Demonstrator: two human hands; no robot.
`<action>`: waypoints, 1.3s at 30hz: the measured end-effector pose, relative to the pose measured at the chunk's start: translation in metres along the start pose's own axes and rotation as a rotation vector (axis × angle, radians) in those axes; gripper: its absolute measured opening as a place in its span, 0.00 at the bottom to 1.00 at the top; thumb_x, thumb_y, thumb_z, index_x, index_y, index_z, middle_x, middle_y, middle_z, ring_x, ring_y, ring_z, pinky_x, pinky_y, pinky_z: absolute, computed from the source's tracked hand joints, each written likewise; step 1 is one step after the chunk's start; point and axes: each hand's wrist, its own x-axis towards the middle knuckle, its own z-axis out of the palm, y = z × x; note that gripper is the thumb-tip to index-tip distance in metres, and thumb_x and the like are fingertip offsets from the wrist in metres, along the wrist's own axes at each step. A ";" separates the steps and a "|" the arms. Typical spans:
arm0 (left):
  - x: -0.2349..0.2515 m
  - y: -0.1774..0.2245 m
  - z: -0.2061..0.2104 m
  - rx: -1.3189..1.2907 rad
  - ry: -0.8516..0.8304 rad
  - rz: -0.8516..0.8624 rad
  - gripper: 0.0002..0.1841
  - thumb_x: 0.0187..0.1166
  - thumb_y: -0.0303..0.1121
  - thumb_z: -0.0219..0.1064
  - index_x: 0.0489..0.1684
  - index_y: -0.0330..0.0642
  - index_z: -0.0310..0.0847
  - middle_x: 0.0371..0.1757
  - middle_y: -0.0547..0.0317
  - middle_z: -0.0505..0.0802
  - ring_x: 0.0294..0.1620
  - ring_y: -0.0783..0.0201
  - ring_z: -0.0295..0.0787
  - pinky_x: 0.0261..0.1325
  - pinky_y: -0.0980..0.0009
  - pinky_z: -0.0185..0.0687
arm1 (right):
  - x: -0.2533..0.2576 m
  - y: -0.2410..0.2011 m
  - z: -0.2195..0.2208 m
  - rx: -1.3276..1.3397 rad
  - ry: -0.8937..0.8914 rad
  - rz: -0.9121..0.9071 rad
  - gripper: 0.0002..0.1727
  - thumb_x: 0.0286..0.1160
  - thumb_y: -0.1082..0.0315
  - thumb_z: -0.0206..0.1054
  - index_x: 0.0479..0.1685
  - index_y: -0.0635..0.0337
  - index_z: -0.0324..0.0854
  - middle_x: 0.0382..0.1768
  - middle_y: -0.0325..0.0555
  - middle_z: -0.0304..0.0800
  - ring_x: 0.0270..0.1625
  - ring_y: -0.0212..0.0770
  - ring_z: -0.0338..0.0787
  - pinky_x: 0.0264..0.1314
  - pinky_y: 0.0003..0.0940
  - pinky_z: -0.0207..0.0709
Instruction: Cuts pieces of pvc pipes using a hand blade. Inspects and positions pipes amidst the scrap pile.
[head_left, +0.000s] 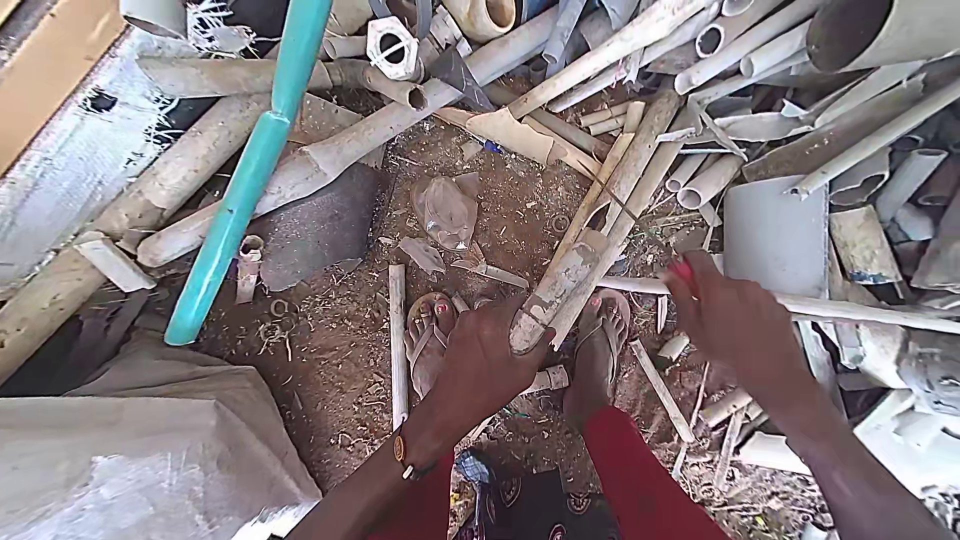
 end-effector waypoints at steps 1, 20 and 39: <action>-0.002 -0.001 -0.001 -0.003 0.000 -0.004 0.29 0.74 0.53 0.70 0.62 0.36 0.88 0.44 0.47 0.96 0.45 0.53 0.94 0.52 0.54 0.87 | 0.004 0.009 -0.003 0.005 -0.022 0.050 0.32 0.91 0.44 0.44 0.61 0.65 0.79 0.24 0.66 0.84 0.30 0.76 0.88 0.26 0.69 0.73; -0.006 0.000 0.003 0.034 -0.010 0.063 0.24 0.74 0.48 0.71 0.57 0.36 0.89 0.42 0.48 0.96 0.45 0.52 0.95 0.52 0.50 0.86 | -0.037 -0.030 -0.067 0.018 0.212 -0.438 0.35 0.94 0.39 0.36 0.55 0.61 0.78 0.19 0.50 0.78 0.14 0.49 0.78 0.10 0.43 0.63; -0.004 -0.022 -0.020 -0.186 0.098 -0.172 0.28 0.69 0.55 0.73 0.56 0.38 0.87 0.37 0.66 0.92 0.37 0.81 0.86 0.45 0.79 0.82 | -0.006 -0.057 0.025 0.412 0.261 -0.232 0.32 0.95 0.46 0.39 0.53 0.67 0.78 0.15 0.44 0.76 0.15 0.41 0.78 0.15 0.39 0.71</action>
